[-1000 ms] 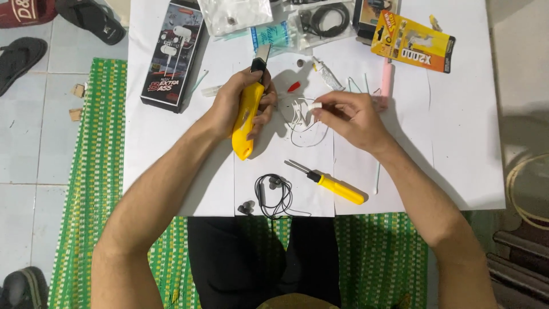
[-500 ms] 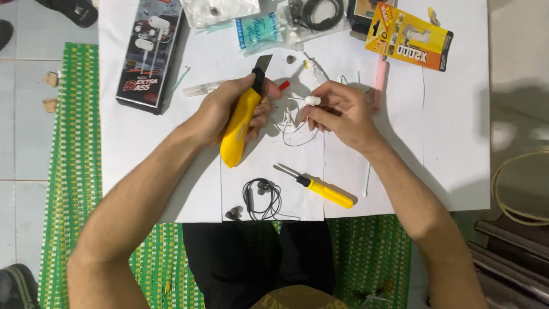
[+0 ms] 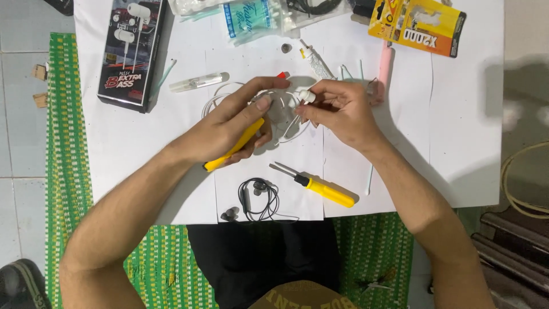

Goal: Trimming and scraping excess material from a small plastic component using a utility knife to finish the part.

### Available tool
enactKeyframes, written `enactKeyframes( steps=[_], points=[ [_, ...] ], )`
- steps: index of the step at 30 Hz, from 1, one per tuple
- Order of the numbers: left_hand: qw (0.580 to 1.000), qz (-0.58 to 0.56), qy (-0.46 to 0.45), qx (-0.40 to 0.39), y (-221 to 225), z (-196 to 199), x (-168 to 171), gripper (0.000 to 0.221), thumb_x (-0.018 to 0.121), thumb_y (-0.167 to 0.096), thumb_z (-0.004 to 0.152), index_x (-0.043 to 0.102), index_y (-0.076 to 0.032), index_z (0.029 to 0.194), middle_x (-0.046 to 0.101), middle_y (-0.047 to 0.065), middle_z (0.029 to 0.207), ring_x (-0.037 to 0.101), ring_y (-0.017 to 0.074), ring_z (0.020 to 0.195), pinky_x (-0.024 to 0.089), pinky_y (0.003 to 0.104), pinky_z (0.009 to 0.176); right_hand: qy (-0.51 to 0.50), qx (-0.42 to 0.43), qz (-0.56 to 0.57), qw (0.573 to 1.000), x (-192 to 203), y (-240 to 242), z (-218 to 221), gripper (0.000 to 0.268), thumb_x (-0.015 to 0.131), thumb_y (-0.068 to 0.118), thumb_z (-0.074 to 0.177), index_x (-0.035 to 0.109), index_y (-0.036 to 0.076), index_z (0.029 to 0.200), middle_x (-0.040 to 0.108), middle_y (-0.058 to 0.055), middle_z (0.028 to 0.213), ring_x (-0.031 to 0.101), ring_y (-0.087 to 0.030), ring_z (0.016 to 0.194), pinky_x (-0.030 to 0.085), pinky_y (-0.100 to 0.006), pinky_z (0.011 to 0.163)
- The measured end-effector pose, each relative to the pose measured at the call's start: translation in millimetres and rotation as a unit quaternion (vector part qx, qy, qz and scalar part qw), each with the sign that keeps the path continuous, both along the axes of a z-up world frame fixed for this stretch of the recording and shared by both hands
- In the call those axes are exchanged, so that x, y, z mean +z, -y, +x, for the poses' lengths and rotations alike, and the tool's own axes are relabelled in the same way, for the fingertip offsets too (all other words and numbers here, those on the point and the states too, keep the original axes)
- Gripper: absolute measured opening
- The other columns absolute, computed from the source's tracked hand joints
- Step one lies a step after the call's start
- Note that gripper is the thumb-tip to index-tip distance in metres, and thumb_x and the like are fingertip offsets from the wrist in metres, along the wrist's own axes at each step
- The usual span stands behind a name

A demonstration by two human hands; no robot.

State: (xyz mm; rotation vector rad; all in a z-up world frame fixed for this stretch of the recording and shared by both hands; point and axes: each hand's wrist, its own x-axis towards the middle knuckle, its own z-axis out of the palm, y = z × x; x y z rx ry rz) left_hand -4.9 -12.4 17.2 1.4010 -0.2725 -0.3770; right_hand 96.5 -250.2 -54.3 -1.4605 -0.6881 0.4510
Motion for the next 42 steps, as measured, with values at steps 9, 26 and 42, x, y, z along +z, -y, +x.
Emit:
enactKeyframes(
  steps=[9,26,42],
  points=[
    [0.999,0.035,0.013,-0.027,5,-2,1,0.055,0.037,-0.025,0.105,0.028,0.005,0.15,0.061,0.013,0.064,0.049,0.0126,0.029,0.044,0.023,0.027,0.038,0.017,-0.032,0.999,1,0,-3,0.008,0.079,-0.004,0.091,0.072,-0.006,0.094,0.072,-0.017,0.072,0.065,-0.014,0.059,0.054,-0.024,0.052],
    [0.998,0.031,0.045,-0.01,9,-4,-7,0.052,0.04,-0.016,0.105,0.036,0.001,0.154,0.065,0.014,0.066,0.051,0.0121,0.031,0.045,0.021,0.028,0.098,0.028,-0.062,0.993,15,-4,-5,0.004,0.081,-0.002,0.09,0.077,-0.001,0.09,0.073,-0.012,0.066,0.064,-0.012,0.058,0.053,-0.025,0.058],
    [0.999,0.017,0.035,-0.027,6,-4,-5,0.057,0.039,-0.014,0.104,0.029,-0.002,0.158,0.065,0.014,0.067,0.049,0.0113,0.029,0.044,0.021,0.027,0.097,0.059,-0.065,0.991,14,1,-3,0.009,0.069,0.002,0.099,0.077,-0.002,0.097,0.072,-0.012,0.066,0.062,-0.014,0.058,0.052,-0.027,0.059]
  ],
)
